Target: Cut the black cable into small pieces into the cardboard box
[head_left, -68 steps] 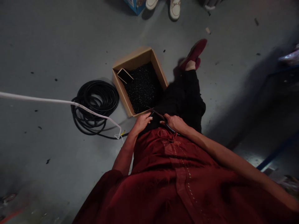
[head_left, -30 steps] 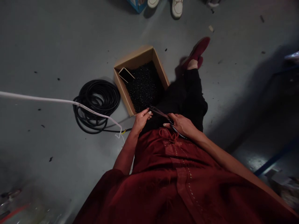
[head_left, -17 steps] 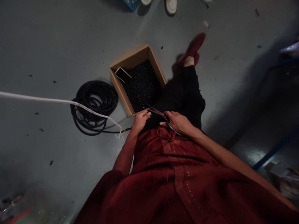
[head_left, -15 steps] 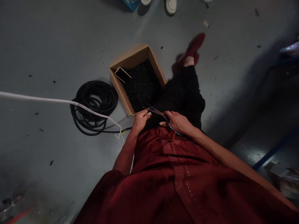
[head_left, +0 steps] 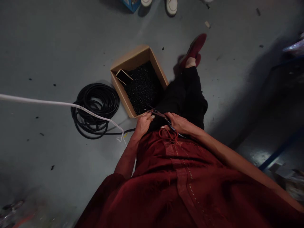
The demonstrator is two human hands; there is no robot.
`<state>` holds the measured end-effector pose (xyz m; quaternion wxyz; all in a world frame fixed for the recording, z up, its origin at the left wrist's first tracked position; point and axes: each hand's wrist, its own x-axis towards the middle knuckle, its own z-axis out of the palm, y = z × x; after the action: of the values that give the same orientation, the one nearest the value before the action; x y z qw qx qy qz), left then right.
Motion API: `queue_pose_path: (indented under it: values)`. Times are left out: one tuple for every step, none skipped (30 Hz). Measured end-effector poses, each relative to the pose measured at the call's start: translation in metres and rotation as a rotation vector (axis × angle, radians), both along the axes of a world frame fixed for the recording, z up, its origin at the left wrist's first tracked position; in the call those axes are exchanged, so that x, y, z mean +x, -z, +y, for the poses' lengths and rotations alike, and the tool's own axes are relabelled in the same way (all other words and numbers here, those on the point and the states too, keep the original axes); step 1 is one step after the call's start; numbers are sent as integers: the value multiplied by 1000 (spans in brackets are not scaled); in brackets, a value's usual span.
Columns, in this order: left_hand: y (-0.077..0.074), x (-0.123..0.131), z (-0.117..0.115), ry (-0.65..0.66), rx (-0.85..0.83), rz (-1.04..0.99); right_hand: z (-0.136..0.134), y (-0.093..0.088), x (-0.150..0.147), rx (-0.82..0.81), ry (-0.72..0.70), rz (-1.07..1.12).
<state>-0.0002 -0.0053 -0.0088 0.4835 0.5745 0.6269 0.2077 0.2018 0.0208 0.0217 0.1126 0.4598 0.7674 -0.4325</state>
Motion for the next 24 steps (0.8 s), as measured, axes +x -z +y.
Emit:
queue_pose_path:
  values:
    - [-1,0,0,-2,-1,2,0,0,0,2,-3,-3]
    - [-2,1,0,-2,-1,8,0,0,0,9,-6,-11]
    - [-3,1,0,-1,-1,16,0,-1,-1,19,-10,-25]
    - [-4,2,0,1,-1,24,-1,-2,-2,30,-15,-40]
    - [-5,2,1,2,-1,32,-1,-3,-3,39,-23,-56]
    - [-6,3,1,0,1,38,-1,-4,-4,47,-30,-71]
    - [-6,3,1,-5,4,43,-1,-6,-6,56,-36,-86]
    - [-7,4,1,-8,8,46,-1,-7,-7,66,-39,-100]
    - [-8,4,1,-9,12,49,-1,-8,-8,78,-37,-115]
    - [-8,4,2,-8,19,51,-1,-8,-9,91,-33,-128]
    - [-9,4,2,-4,26,53,-1,-8,-10,99,-29,-136]
    - [-9,3,2,2,34,54,-1,-8,-10,103,-26,-142]
    - [-9,3,2,10,40,56,-2,-7,-10,101,-25,-146]
    - [-9,3,2,17,43,58,-2,-6,-10,96,-24,-147]
    - [-8,2,2,24,42,60,-3,-4,-10,89,-25,-146]
    - [-7,2,2,28,35,61,-3,-2,-9,81,-24,-143]
    - [-5,2,1,26,25,58,-4,-1,-9,75,-21,-139]
    - [-3,2,1,19,12,52,-4,1,-8,70,-16,-135]
    - [-1,2,0,9,-1,42,-5,2,-8,67,-11,-132]
    - [2,2,0,0,-13,28,-5,3,-7,64,-7,-132]
    - [4,3,-1,-10,-23,15,-5,4,-7,63,-6,-137]
    - [7,3,-1,-19,-33,1,-5,4,-8,62,-6,-145]
    - [9,3,-2,-25,-41,-13,-5,5,-8,61,-7,-155]
    - [12,3,-2,-31,-47,-26,-5,5,-8,57,-11,-165]
